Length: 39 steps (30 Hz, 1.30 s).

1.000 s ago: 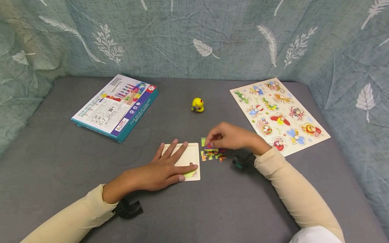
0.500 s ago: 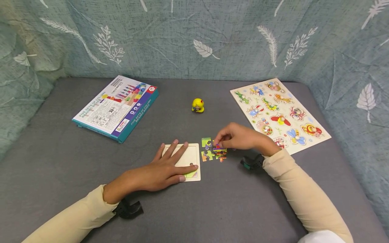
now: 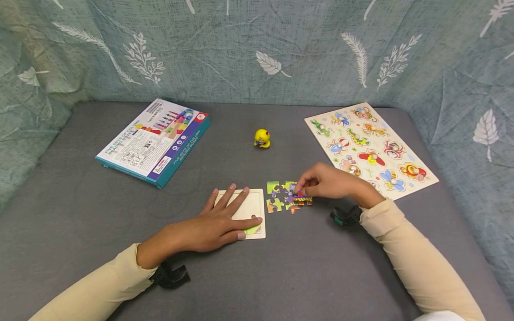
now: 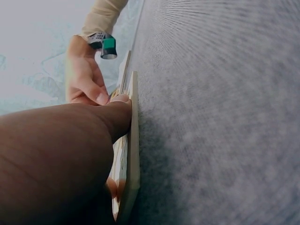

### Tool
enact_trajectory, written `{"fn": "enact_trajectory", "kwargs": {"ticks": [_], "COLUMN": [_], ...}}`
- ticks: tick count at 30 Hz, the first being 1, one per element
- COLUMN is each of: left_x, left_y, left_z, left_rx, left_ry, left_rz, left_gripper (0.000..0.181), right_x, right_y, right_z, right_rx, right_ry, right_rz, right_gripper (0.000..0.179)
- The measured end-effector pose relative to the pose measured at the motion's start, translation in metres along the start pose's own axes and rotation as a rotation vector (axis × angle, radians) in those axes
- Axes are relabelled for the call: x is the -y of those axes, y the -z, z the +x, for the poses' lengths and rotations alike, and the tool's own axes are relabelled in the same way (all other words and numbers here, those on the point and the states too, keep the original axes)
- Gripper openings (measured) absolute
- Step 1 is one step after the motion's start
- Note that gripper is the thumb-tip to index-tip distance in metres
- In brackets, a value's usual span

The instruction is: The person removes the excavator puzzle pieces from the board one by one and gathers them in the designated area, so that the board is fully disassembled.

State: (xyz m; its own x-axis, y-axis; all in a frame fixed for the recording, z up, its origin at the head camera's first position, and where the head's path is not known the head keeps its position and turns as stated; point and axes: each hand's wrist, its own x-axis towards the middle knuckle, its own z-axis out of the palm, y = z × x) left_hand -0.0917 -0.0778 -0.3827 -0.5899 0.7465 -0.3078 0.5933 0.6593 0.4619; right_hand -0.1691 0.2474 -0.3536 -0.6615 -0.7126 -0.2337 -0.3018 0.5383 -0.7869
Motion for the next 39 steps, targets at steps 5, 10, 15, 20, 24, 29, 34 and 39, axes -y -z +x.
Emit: {"fn": "enact_trajectory", "kwargs": {"ticks": [5,10,15,20,24,29,34,39], "left_x": [-0.0004,-0.0008,-0.0015,-0.0013,-0.0010,0.0002,0.0009,0.0014], "left_y": [0.0007,0.0006,0.0000,-0.0003,0.0006,-0.0001,-0.0008,-0.0011], "left_z": [-0.0002,-0.0008,-0.0014,-0.0011,-0.0011,-0.0009,-0.0004,-0.0006], "left_rx": [0.001,0.004,0.008,0.005,0.002,-0.004,-0.011,-0.016], "left_ry": [0.000,0.007,0.019,0.022,0.012,-0.004,-0.008,-0.019], "left_rz": [0.000,-0.004,-0.009,-0.006,-0.007,-0.015,-0.003,0.004], "left_gripper": [0.047,0.047,0.047,0.047,0.047,0.047,0.047,0.048], "right_x": [-0.0036,-0.0043,-0.0050,-0.0053,-0.0041,-0.0020,0.0014,0.0035], "right_y": [0.0004,-0.0006,-0.0020,-0.0013,-0.0004,-0.0006,0.0003,0.0010], "right_z": [-0.0066,-0.0091,-0.0095,-0.0086,-0.0087,-0.0102,-0.0111,-0.0111], "right_rx": [-0.012,-0.020,0.001,0.009,0.005,0.017,0.005,-0.001], "right_ry": [-0.019,-0.028,-0.037,-0.039,-0.039,-0.053,-0.051,-0.055], "right_rz": [0.000,0.002,-0.005,-0.029,-0.035,-0.036,-0.035,-0.038], "right_gripper": [0.015,0.015,0.015,0.016,0.016,0.016,0.018,0.016]}}
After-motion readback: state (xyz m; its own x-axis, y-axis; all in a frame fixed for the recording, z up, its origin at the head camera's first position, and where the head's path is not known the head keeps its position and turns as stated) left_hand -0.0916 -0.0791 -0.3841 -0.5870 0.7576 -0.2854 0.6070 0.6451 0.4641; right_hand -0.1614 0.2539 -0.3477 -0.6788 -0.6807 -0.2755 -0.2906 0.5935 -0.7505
